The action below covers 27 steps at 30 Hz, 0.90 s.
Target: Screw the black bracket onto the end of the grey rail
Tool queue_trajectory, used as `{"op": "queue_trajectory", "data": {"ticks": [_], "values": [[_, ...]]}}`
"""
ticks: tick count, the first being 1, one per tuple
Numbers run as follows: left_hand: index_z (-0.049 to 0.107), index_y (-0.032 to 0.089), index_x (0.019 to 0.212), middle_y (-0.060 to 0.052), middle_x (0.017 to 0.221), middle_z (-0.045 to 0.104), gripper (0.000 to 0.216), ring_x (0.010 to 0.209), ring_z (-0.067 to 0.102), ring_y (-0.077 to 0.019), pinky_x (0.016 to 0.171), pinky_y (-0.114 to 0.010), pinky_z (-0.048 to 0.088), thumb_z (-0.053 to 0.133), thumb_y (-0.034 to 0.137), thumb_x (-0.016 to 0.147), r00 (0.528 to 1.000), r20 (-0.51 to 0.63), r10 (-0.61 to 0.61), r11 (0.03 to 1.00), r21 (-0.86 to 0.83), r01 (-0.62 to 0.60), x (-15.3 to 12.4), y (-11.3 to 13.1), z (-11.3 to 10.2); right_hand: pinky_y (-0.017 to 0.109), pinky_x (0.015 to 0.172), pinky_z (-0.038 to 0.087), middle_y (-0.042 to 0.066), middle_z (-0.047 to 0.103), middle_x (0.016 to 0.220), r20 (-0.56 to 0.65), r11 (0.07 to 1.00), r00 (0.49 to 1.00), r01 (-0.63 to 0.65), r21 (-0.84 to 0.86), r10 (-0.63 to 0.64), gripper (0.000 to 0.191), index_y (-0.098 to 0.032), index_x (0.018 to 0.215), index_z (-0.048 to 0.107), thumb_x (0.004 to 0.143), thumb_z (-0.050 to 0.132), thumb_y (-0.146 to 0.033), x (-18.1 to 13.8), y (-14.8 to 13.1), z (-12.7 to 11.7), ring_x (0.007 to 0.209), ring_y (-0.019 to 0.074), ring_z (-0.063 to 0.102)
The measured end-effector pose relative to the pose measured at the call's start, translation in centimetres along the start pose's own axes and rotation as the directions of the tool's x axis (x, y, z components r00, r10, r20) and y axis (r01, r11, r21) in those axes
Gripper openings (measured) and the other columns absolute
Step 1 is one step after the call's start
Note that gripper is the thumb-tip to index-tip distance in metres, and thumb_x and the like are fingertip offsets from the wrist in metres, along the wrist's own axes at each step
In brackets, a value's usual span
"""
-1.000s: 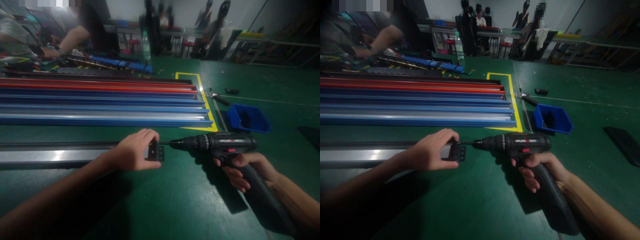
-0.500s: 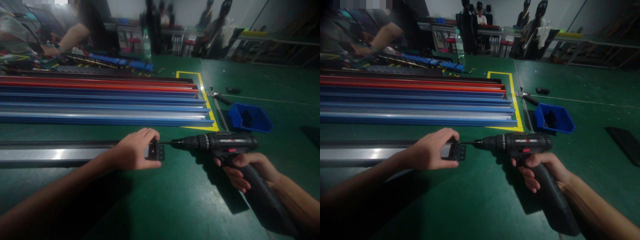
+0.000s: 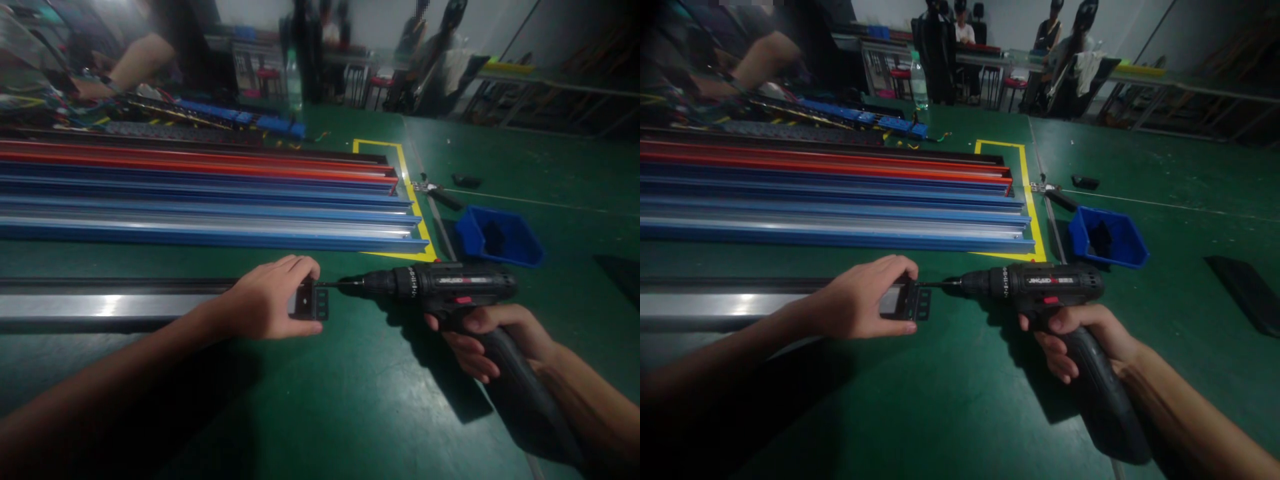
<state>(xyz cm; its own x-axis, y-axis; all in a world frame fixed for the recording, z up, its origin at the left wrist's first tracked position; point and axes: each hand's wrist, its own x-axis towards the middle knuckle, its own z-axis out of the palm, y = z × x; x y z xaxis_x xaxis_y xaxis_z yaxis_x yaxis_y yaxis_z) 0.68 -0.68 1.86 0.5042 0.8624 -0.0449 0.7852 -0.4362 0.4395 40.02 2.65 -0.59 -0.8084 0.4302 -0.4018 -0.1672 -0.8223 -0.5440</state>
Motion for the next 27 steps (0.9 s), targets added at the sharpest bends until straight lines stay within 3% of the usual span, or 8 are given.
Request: {"op": "queue_trajectory", "data": {"ticks": [8,15,22,27], "values": [[0.051,0.02,0.116,-0.006,0.109,0.063,0.057,0.098,0.061,-0.0241,0.083,-0.037,0.045,0.075,0.058,0.08,1.0,0.011,-0.002,1.0,-0.009,0.002,0.1,0.0,0.0,0.028,0.056,0.062,0.007,0.068,0.071,0.138,0.992,0.988,-0.08,0.099,0.065,0.039,-0.002,0.12,0.07,0.088,0.061,-0.021,0.6,-0.1,-2.0,0.053,0.0167,0.071],[0.048,0.022,0.115,-0.005,0.103,0.065,0.061,0.091,0.063,-0.0245,0.079,-0.037,0.045,0.075,0.062,0.078,0.997,0.058,-0.058,0.998,-0.034,0.06,0.3,0.1,-0.3,0.043,0.084,0.064,0.018,0.078,0.097,0.163,0.998,0.984,-0.07,-0.002,0.07,0.038,-0.005,0.115,0.072,0.087,0.062,-0.029,1.1,-0.2,-2.0,0.088,0.0329,0.08],[0.047,0.022,0.116,-0.005,0.104,0.066,0.061,0.093,0.064,-0.026,0.08,-0.037,0.045,0.074,0.063,0.079,0.996,0.059,-0.062,0.998,-0.026,0.064,0.3,0.2,-0.3,0.043,0.106,0.054,0.018,0.076,0.117,0.201,0.997,0.976,-0.075,-0.031,0.08,0.039,-0.005,0.12,0.073,0.092,0.06,-0.028,1.2,-0.3,-1.3,0.112,0.0315,0.074],[0.048,0.022,0.116,-0.007,0.106,0.067,0.061,0.093,0.064,-0.0264,0.079,-0.037,0.044,0.072,0.064,0.079,0.995,0.07,-0.067,0.997,-0.02,0.069,0.3,0.3,-0.3,0.042,0.107,0.053,0.019,0.073,0.126,0.203,0.995,0.977,-0.049,-0.083,0.065,0.04,-0.006,0.124,0.071,0.092,0.06,-0.029,1.4,-0.5,-1.0,0.121,0.0329,0.07]]}}
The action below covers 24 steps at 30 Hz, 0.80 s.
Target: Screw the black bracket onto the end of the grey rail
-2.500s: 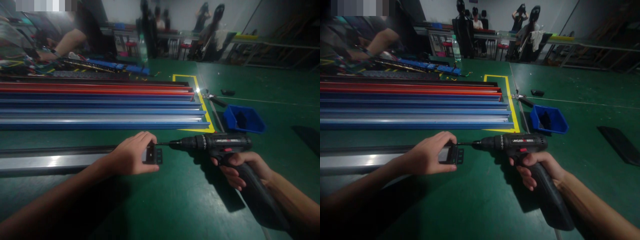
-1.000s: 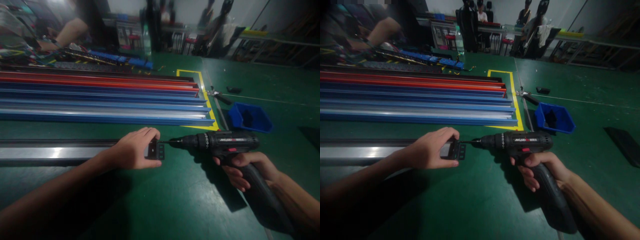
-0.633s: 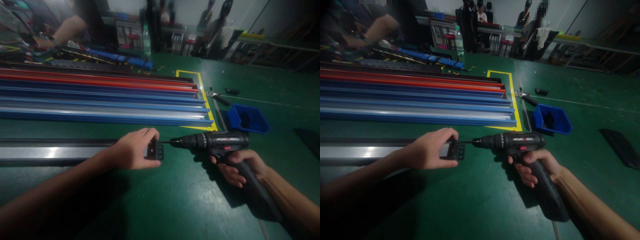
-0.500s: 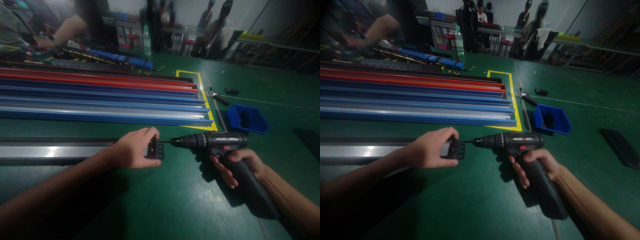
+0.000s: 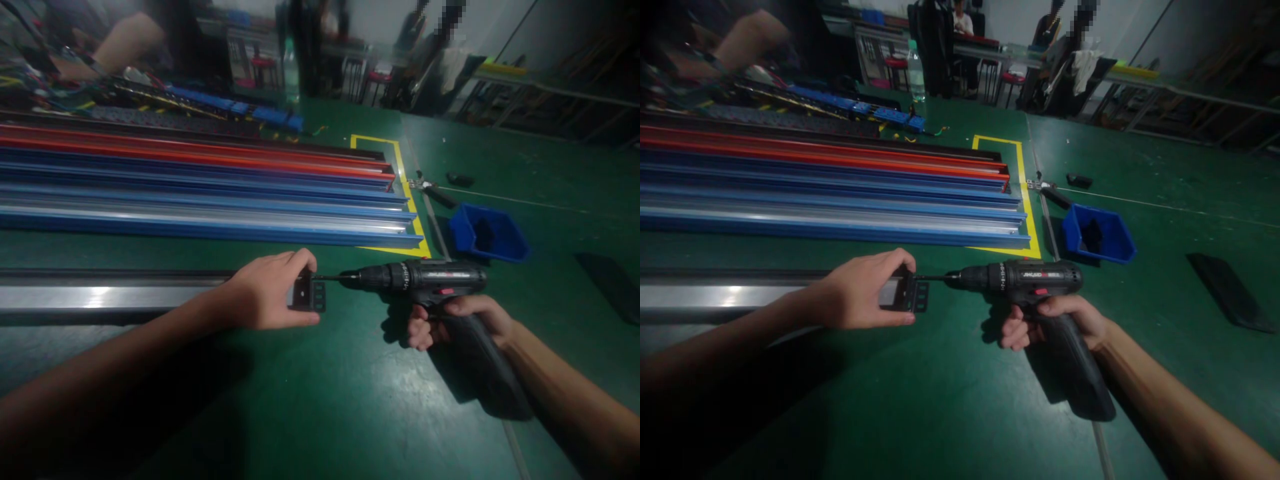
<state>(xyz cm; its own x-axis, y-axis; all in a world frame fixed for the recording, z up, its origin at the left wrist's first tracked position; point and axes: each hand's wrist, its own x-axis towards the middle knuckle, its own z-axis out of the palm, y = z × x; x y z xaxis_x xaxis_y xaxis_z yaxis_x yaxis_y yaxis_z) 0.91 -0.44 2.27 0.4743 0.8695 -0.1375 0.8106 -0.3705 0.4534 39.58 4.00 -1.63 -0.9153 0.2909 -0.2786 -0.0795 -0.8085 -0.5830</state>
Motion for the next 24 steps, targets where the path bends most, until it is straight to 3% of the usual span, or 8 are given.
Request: {"op": "queue_trajectory", "data": {"ticks": [15,24], "values": [[0.048,0.022,0.12,-0.009,0.114,0.065,0.061,0.098,0.063,-0.0272,0.084,-0.039,0.046,0.07,0.064,0.081,1.0,-0.001,0.027,1.0,0.003,-0.027,-0.04,-0.18,-0.05,0.044,0.109,0.053,0.02,0.074,0.123,-0.026,1.0,0.999,-0.018,0.023,0.019,0.041,-0.006,0.123,0.072,0.091,0.062,-0.03,-0.16,-0.02,-0.44,0.117,0.0311,0.073],[0.048,0.022,0.119,-0.008,0.112,0.065,0.061,0.099,0.063,-0.0274,0.082,-0.038,0.045,0.07,0.064,0.081,1.0,0.012,0.028,0.999,0.017,-0.028,0.07,-0.04,-0.16,0.042,0.108,0.053,0.02,0.074,0.124,0.023,1.0,1.0,-0.008,0.027,0.007,0.044,-0.005,0.125,0.071,0.091,0.059,-0.028,0.04,-0.05,-0.33,0.117,0.0307,0.072]]}}
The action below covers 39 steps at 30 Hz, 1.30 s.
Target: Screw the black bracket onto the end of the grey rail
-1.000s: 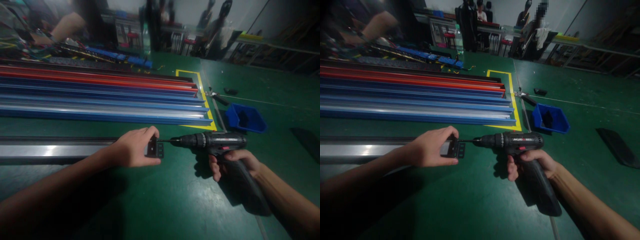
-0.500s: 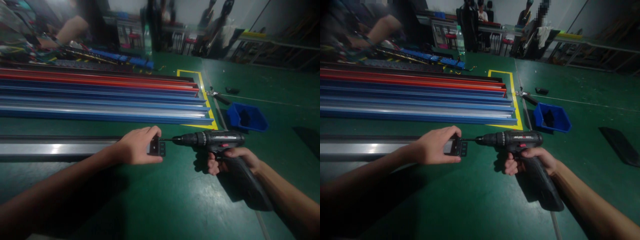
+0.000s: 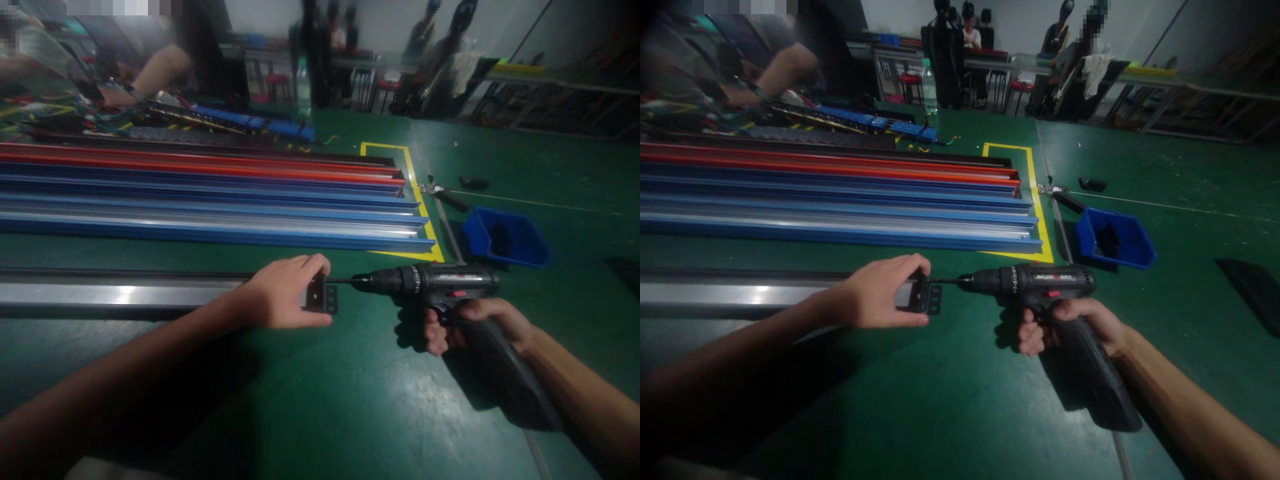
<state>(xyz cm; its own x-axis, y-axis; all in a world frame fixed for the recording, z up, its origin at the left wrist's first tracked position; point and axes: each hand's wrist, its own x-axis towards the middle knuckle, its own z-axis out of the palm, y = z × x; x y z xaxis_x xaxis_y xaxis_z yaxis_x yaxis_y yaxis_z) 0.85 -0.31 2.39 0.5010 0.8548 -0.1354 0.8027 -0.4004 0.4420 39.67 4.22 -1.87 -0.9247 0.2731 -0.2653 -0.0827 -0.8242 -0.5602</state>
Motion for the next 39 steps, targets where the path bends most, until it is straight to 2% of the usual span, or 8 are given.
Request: {"op": "queue_trajectory", "data": {"ticks": [9,18,28,34,39], "values": [[0.051,0.022,0.119,-0.008,0.113,0.066,0.059,0.1,0.064,-0.0276,0.083,-0.04,0.045,0.07,0.064,0.081,1.0,-0.019,0.017,1.0,-0.006,-0.017,0.0,-0.2,0.2,0.043,0.103,0.056,0.02,0.076,0.116,0.007,1.0,1.0,0.012,0.027,-0.012,0.041,-0.002,0.119,0.072,0.089,0.059,-0.027,0.0,0.1,-0.3,0.11,0.0322,0.075],[0.052,0.021,0.116,-0.009,0.11,0.067,0.06,0.097,0.065,-0.029,0.08,-0.039,0.046,0.069,0.066,0.08,1.0,-0.008,-0.029,1.0,0.01,0.029,0.1,0.0,0.1,0.039,0.088,0.06,0.018,0.076,0.099,-0.063,0.999,0.997,0.045,-0.013,-0.046,0.038,0.0,0.113,0.072,0.086,0.058,-0.024,-0.1,0.1,-0.6,0.09,0.0279,0.077],[0.051,0.021,0.118,-0.011,0.114,0.067,0.063,0.1,0.066,-0.0306,0.083,-0.041,0.047,0.068,0.069,0.08,1.0,-0.012,-0.027,0.999,0.017,0.027,0.1,-0.3,0.4,0.037,0.081,0.059,0.016,0.073,0.09,-0.044,0.997,0.997,0.068,-0.04,-0.07,0.034,0.0,0.108,0.071,0.087,0.059,-0.023,0.0,0.1,-0.7,0.08,0.0242,0.075],[0.052,0.022,0.118,-0.011,0.116,0.068,0.063,0.099,0.067,-0.0307,0.08,-0.04,0.047,0.071,0.066,0.077,0.997,0.027,-0.079,0.997,-0.01,0.079,0.1,0.2,-0.1,0.036,0.079,0.059,0.014,0.072,0.088,-0.089,0.998,0.995,0.035,-0.057,-0.04,0.032,-0.002,0.106,0.071,0.086,0.061,-0.025,-0.2,0.2,-0.9,0.077,0.0224,0.073],[0.052,0.023,0.117,-0.01,0.117,0.068,0.061,0.1,0.068,-0.0315,0.08,-0.039,0.047,0.073,0.064,0.075,0.992,0.03,-0.126,0.992,-0.017,0.126,0.2,0.5,-0.4,0.035,0.079,0.058,0.013,0.071,0.087,-0.058,0.994,0.996,0.061,-0.089,-0.066,0.033,-0.001,0.106,0.071,0.086,0.06,-0.025,-0.2,0.4,-1.1,0.076,0.0215,0.073]]}}
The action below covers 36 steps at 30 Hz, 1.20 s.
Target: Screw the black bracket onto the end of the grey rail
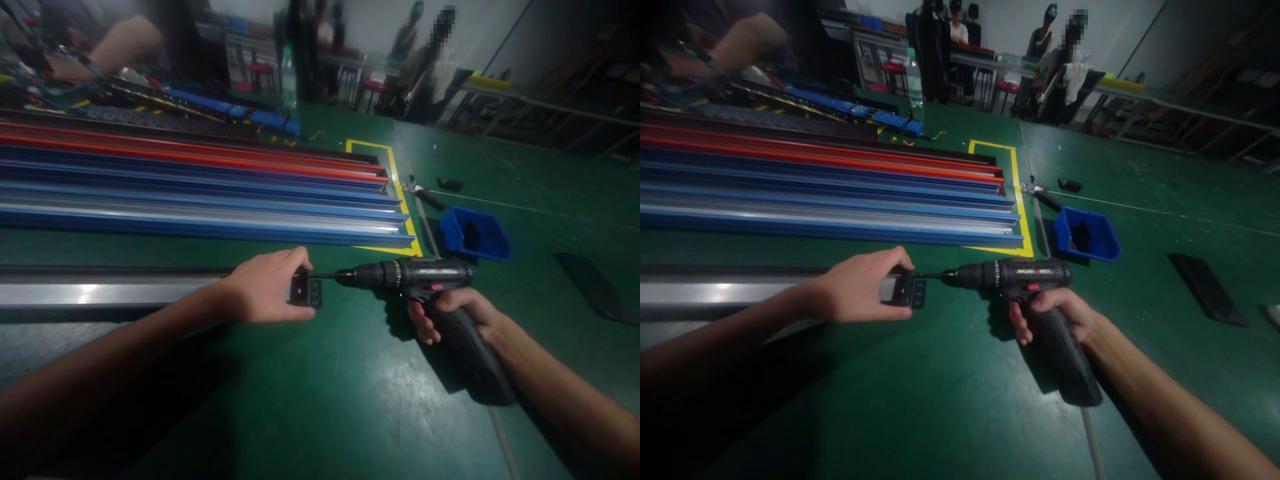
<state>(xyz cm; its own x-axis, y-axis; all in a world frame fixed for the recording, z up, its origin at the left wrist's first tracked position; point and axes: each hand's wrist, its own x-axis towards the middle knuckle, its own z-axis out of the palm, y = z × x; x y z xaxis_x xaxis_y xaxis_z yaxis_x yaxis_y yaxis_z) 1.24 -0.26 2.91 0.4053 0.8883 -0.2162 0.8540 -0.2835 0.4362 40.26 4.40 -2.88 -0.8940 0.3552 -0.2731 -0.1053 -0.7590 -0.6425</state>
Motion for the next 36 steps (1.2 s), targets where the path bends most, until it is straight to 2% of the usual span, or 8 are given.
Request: {"op": "queue_trajectory", "data": {"ticks": [11,23,28,36], "values": [[0.051,0.023,0.118,-0.01,0.116,0.069,0.065,0.1,0.068,-0.0319,0.08,-0.039,0.046,0.071,0.069,0.075,0.997,-0.055,0.051,0.998,0.025,-0.049,0.0,-0.8,0.8,0.04,0.094,0.056,0.017,0.072,0.102,0.046,1.0,0.999,-0.023,-0.01,0.023,0.038,-0.002,0.116,0.065,0.089,0.061,-0.029,0.2,-0.2,-0.2,0.098,0.0274,0.074],[0.05,0.025,0.119,-0.009,0.119,0.068,0.066,0.102,0.067,-0.0317,0.08,-0.039,0.046,0.07,0.071,0.076,0.999,-0.024,0.044,0.998,0.037,-0.044,-0.1,-0.7,0.5,0.042,0.097,0.056,0.019,0.073,0.109,0.079,1.0,0.997,-0.016,-0.01,0.016,0.038,-0.001,0.119,0.067,0.093,0.058,-0.028,0.2,-0.5,0.1,0.101,0.0284,0.074],[0.05,0.025,0.118,-0.008,0.118,0.068,0.066,0.101,0.067,-0.0299,0.078,-0.037,0.046,0.07,0.071,0.076,0.997,-0.036,0.067,0.997,0.03,-0.066,0.0,-0.8,0.6,0.038,0.097,0.056,0.018,0.073,0.11,0.071,0.999,0.997,-0.036,-0.001,0.036,0.037,-0.002,0.119,0.066,0.094,0.059,-0.027,0.3,-0.7,0.4,0.104,0.0267,0.074],[0.048,0.025,0.118,-0.007,0.115,0.067,0.067,0.098,0.067,-0.0287,0.074,-0.036,0.045,0.068,0.074,0.076,0.994,-0.061,0.086,0.994,0.078,-0.081,-0.1,-1.0,0.7,0.041,0.096,0.058,0.016,0.074,0.104,0.003,0.996,0.996,-0.084,-0.02,0.084,0.033,-0.004,0.112,0.066,0.089,0.066,-0.027,0.3,-0.9,0.6,0.1,0.0266,0.075]]}}
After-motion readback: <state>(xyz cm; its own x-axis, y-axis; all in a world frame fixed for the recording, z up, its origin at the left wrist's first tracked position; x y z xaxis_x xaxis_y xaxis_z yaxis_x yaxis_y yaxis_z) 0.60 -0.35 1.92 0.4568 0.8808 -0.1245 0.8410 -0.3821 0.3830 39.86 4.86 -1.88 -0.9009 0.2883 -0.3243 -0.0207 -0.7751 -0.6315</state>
